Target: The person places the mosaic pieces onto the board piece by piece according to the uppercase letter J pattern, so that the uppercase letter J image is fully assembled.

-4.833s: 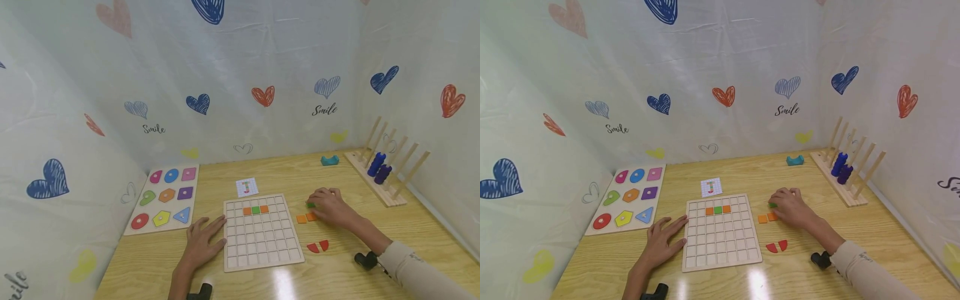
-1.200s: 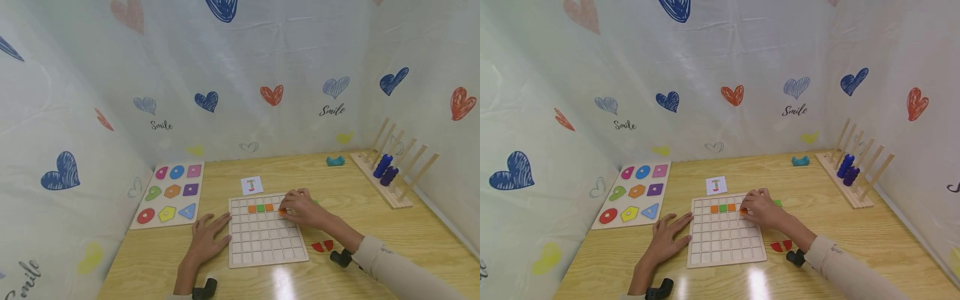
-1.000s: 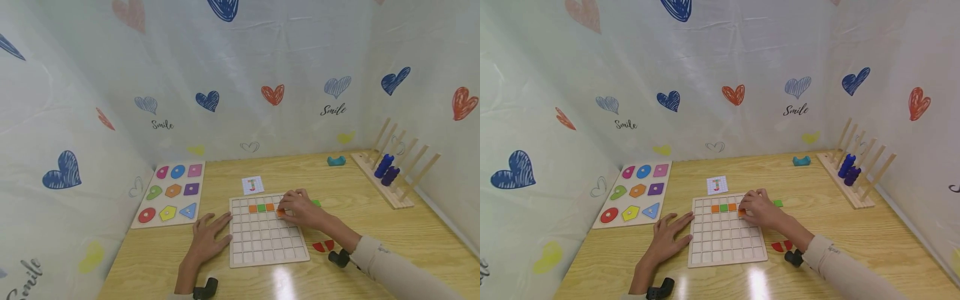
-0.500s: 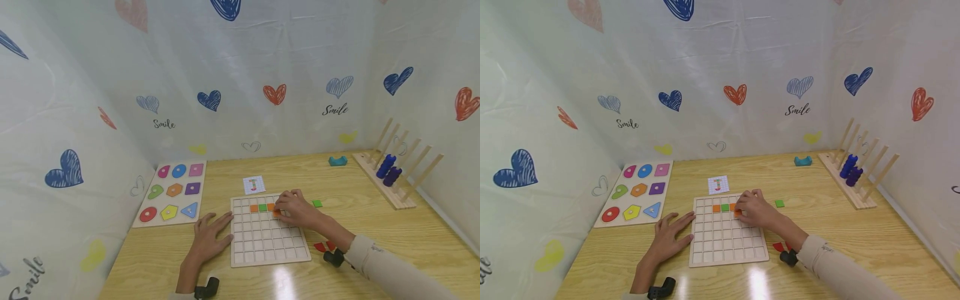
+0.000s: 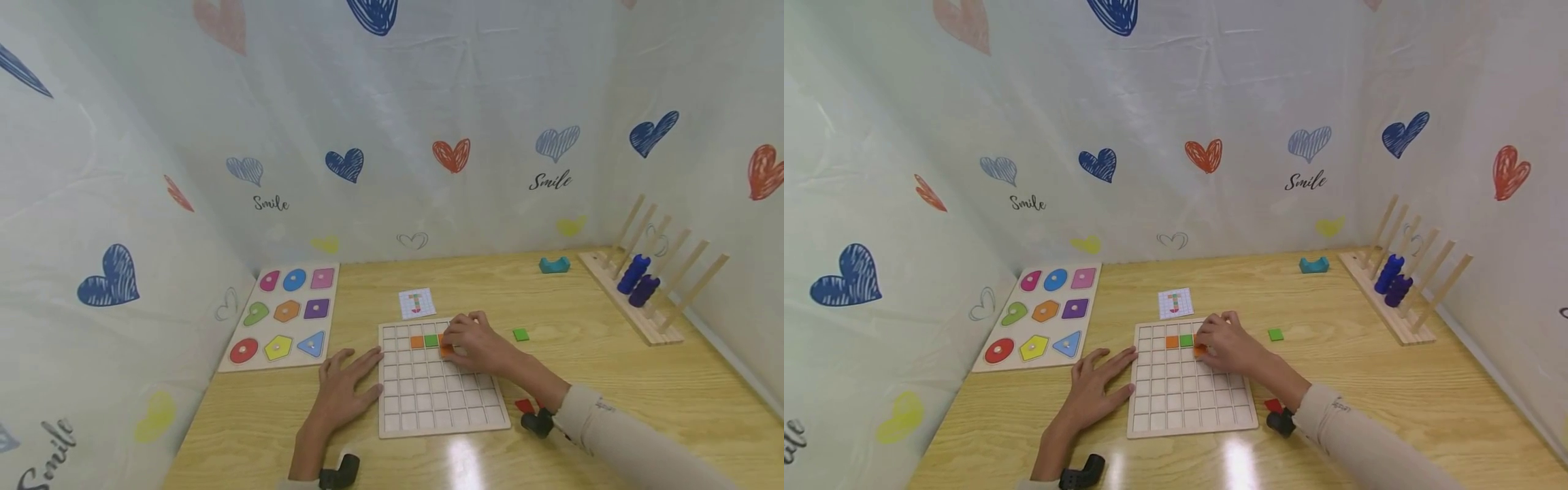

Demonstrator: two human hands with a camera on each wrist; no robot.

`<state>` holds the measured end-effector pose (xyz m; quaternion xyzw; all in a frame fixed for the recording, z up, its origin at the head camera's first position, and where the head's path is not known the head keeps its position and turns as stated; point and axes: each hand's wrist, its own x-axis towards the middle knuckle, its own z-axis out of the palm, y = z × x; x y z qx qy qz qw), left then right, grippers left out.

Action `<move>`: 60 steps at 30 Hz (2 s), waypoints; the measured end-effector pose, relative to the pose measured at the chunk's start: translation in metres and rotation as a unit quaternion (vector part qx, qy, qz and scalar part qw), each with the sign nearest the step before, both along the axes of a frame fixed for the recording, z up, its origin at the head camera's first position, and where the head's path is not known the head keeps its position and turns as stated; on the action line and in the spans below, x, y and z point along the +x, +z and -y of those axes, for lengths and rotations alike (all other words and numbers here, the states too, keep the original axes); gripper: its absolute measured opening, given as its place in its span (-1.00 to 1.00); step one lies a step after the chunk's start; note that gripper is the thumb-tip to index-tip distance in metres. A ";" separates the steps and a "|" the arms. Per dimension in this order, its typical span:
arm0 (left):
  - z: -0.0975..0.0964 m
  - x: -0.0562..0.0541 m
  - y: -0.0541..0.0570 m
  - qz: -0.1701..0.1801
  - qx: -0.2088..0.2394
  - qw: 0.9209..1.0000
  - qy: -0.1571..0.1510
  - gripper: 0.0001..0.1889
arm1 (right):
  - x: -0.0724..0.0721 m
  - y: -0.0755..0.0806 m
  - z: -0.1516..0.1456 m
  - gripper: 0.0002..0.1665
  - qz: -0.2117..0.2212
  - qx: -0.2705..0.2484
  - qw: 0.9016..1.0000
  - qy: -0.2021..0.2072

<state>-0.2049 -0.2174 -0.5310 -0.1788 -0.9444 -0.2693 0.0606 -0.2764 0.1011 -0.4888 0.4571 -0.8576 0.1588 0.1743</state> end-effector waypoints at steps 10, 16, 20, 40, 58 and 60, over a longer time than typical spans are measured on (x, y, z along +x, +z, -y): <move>-0.001 0.001 0.002 0.006 0.001 1.000 0.004 -0.38 | -0.001 0.001 0.010 -0.87 -0.015 0.022 1.000 -0.004; -0.001 0.001 0.003 0.005 0.003 1.000 0.003 -0.38 | -0.001 0.000 0.014 -0.86 -0.010 0.026 1.000 -0.004; -0.001 0.001 0.002 0.003 0.005 1.000 0.004 -0.38 | -0.001 -0.002 0.016 -0.86 -0.012 0.027 1.000 -0.004; 0.000 0.001 0.001 -0.012 -0.004 1.000 0.000 -0.39 | -0.001 -0.004 0.025 -0.88 -0.001 0.072 0.997 -0.033; -0.001 0.000 0.001 -0.010 -0.010 1.000 0.002 -0.38 | 0.000 -0.005 0.023 -0.83 0.005 0.067 0.998 -0.023; -0.001 0.000 0.001 -0.012 -0.009 1.000 0.000 -0.38 | 0.001 -0.004 0.022 -0.82 0.007 0.069 0.997 -0.028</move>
